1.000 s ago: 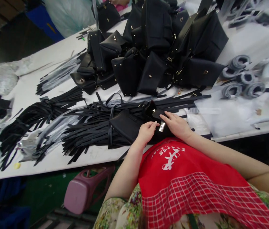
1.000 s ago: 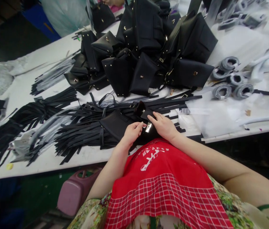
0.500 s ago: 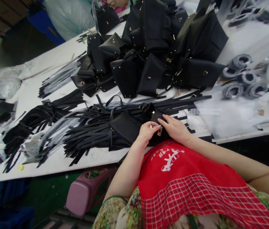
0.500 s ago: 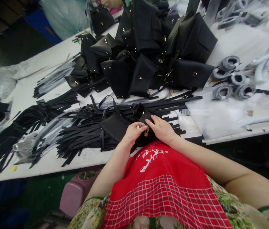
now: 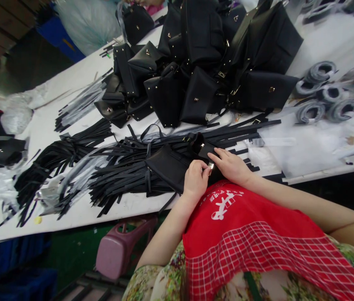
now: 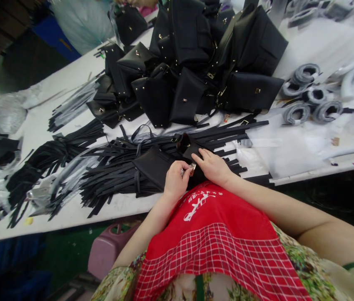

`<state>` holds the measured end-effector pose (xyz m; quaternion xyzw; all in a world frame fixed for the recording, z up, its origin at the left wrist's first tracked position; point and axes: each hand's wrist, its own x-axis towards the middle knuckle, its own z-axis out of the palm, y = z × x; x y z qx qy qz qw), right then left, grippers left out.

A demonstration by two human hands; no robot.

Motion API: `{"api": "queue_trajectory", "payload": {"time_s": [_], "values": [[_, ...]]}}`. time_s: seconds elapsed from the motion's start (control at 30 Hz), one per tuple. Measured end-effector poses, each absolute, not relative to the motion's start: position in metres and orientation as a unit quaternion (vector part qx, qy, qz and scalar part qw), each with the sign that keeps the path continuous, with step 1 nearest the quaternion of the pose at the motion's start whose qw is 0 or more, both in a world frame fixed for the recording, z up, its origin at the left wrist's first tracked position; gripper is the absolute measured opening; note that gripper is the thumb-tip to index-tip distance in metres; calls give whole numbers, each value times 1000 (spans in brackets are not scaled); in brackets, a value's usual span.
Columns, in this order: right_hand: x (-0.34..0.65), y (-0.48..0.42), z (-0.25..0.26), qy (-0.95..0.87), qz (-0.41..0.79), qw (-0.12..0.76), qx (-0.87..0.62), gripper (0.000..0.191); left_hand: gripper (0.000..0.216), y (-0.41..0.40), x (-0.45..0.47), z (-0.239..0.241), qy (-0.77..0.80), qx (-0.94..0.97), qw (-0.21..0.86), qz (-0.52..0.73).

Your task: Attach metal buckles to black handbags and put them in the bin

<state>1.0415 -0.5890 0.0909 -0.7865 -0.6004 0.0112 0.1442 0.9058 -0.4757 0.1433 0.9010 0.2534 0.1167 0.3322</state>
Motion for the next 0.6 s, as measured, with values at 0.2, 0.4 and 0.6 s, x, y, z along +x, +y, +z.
{"api": "queue_trajectory", "payload": {"time_s": [0.2, 0.4, 0.6], "values": [[1041, -588, 90, -607, 0, 135, -784, 43, 8, -482, 907, 134, 254, 896, 334, 142], [1040, -587, 90, -613, -6, 143, -777, 40, 7, -483, 921, 135, 309, 893, 314, 93], [1042, -589, 94, -606, 0, 137, -783, 44, 14, -492, 903, 157, 291, 830, 475, -2]]}}
